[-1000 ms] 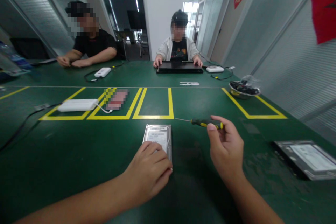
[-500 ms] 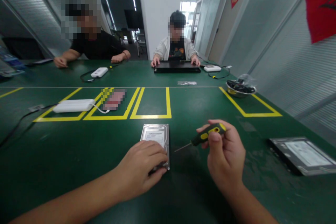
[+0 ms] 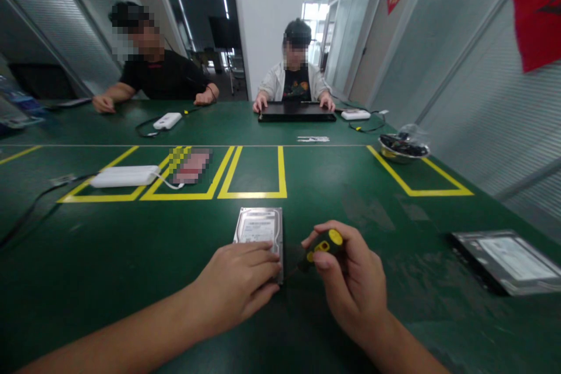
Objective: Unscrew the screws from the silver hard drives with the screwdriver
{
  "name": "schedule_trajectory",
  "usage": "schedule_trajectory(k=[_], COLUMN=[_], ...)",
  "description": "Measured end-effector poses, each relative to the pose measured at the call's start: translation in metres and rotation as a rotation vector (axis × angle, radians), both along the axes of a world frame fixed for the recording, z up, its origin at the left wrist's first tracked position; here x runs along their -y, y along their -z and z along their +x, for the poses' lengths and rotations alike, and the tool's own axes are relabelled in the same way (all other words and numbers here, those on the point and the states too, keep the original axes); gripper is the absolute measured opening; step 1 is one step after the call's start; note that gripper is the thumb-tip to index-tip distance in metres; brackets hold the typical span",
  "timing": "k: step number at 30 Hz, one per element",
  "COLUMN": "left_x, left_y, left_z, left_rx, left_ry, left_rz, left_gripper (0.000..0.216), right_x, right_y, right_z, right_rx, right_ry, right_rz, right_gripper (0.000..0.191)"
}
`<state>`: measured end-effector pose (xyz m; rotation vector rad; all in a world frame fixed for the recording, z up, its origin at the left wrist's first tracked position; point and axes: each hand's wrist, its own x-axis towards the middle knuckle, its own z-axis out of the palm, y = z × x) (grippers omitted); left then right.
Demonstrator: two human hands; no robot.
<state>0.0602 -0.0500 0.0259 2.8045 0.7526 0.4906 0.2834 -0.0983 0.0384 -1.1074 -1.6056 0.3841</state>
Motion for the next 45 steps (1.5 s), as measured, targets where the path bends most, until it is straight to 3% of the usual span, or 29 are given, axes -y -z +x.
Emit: schedule_trajectory(k=[10,20,25,29,37,45], left_x=[0.000,0.001,0.002,0.003,0.007,0.006], left_y=[0.000,-0.002,-0.005,-0.005,0.010,0.012], left_z=[0.002,0.002,0.002,-0.002,-0.003,-0.002], left_rx=[0.005,-0.017,-0.039,-0.024,0.069,0.057], left_ry=[-0.010,-0.023,-0.001,0.028,0.005,0.001], left_rz=[0.017,0.031,0.030,0.036,0.123,0.141], left_gripper=[0.013,0.014,0.014,0.019,0.021,0.022], right_x=[-0.002,-0.001,0.001,0.002,0.005,0.011], right_y=[0.003,-0.034,-0.034,-0.039,-0.053,-0.053], right_z=[0.000,-0.009,-0.011,-0.013,-0.019,-0.021], right_rx=[0.036,0.321,0.294,0.322,0.357,0.351], right_ry=[-0.027,-0.065,-0.133,-0.239,-0.142,-0.144], right_rz=[-0.016,0.164,0.208,0.251,0.282,0.210], right_gripper=[0.022,0.022,0.040,0.040,0.023,0.026])
